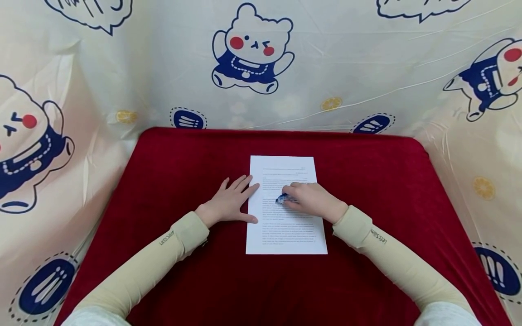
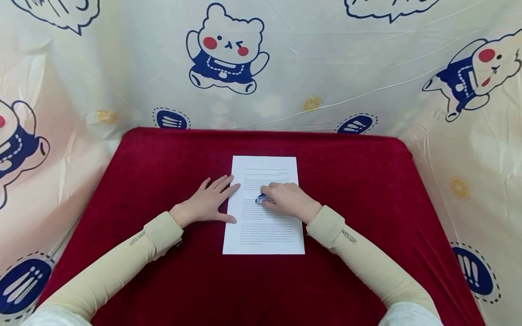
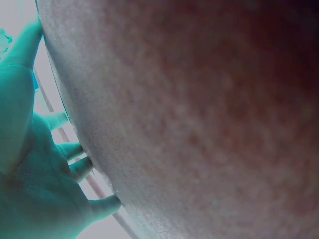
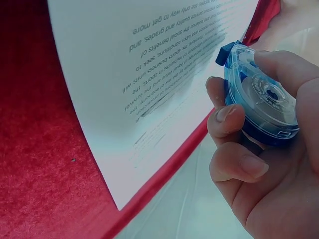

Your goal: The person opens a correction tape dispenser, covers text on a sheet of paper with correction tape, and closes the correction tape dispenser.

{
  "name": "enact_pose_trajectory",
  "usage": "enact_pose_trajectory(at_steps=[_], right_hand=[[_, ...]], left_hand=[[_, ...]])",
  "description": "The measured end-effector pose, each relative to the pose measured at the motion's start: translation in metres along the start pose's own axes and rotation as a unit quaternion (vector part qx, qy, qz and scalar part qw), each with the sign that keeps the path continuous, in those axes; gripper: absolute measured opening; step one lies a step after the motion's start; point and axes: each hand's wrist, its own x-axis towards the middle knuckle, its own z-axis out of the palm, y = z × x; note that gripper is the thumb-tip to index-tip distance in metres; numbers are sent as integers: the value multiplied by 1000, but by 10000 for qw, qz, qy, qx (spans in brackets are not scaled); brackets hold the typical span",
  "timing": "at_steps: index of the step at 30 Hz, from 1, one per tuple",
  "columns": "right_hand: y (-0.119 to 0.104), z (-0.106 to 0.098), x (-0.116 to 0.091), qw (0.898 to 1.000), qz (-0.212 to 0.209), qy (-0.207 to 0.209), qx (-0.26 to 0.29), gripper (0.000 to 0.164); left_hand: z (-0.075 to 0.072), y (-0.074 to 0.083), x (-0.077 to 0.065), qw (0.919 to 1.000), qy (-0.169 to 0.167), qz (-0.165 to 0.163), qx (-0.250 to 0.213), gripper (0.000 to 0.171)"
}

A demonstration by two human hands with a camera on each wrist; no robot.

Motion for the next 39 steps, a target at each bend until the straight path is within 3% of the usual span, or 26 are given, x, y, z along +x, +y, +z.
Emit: enact_pose_trajectory(at_steps=[15, 27, 39], right_hand=[[2, 6, 5, 9998, -190, 1, 21, 21], [-5, -6, 15, 9978, -402, -212, -478, 14], [-1, -10, 8, 9977, -259, -335, -530, 21]], left_hand=[[-5, 4, -2, 10000, 25, 44, 5, 111], [-5, 4, -2, 10000, -55, -12, -76, 113], [0, 1, 1, 10000, -22, -32, -55, 113]])
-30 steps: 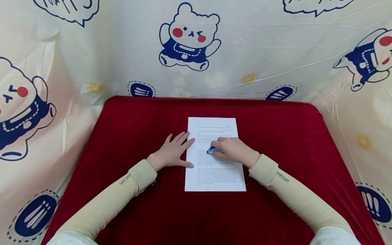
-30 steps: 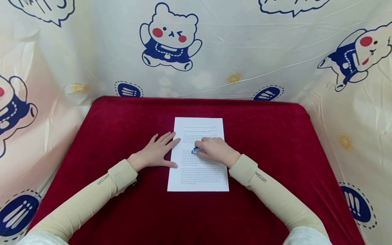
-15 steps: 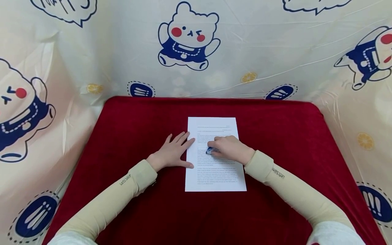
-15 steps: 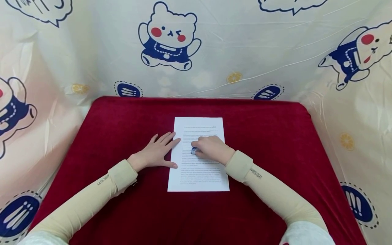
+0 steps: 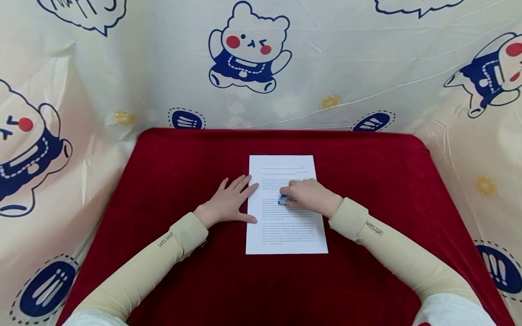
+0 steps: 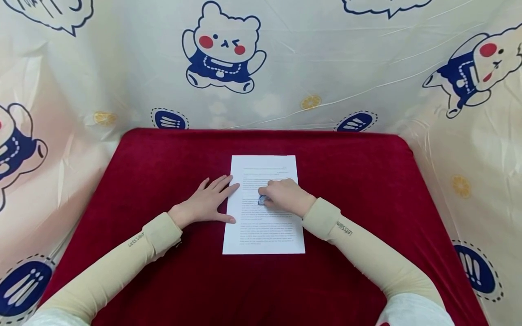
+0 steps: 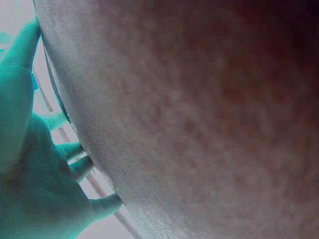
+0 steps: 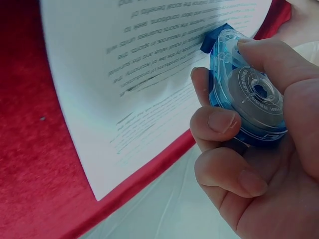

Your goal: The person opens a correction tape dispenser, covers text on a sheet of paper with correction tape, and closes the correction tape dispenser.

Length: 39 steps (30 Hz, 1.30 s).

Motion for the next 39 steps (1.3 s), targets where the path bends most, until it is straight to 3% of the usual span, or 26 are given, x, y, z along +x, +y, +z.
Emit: enact_pose_trajectory(at_steps=[39], right_hand=[[30, 3, -43, 9983, 560, -80, 99, 26]], left_hand=[[-3, 1, 0, 10000, 46, 26, 1, 112]])
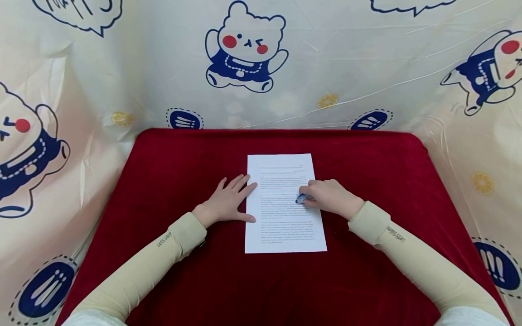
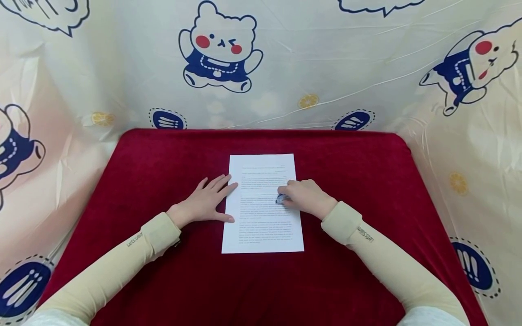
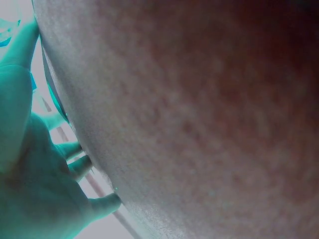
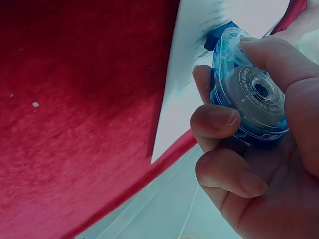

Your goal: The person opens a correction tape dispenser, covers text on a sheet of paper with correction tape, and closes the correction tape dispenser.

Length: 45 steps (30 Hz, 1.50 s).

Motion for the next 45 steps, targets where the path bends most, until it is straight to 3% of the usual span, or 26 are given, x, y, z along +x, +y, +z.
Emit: enact_pose_trajectory(at_steps=[12, 45], right_hand=[[12, 4, -13, 9998, 95, 106, 151, 18], [21, 2, -29, 9990, 236, 365, 97, 18]], left_hand=[[0, -1, -3, 9999, 56, 78, -140, 112], [-1, 1, -2, 9999, -52, -11, -101, 113]])
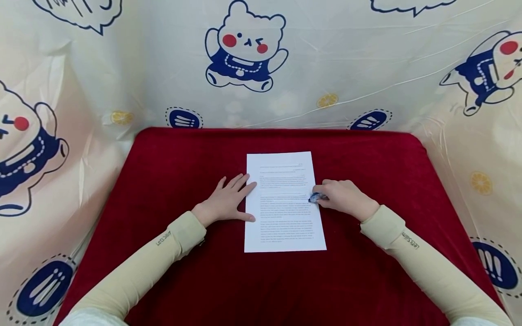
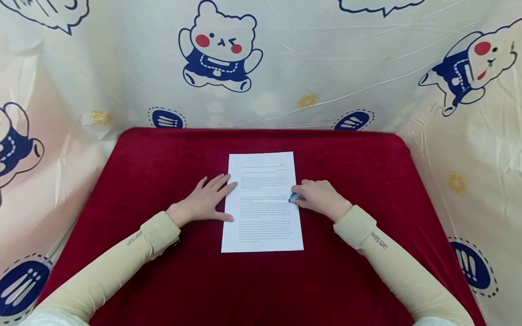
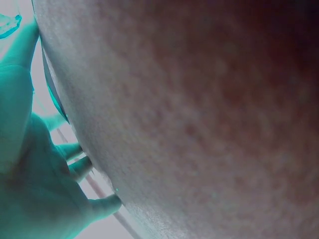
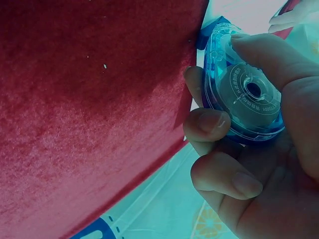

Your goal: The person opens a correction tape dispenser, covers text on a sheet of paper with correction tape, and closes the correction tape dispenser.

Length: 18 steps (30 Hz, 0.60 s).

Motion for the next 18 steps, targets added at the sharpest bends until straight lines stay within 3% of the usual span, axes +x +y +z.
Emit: enact_pose_trajectory(at_steps=[11, 18], right_hand=[[-1, 1, -1, 9993, -230, 236, -199, 15], [-10, -4, -2, 9993, -285, 213, -71, 16]], left_hand=[[-5, 3, 0, 9999, -107, 46, 83, 116], [-4, 3, 0, 9997, -151, 112, -179, 111]])
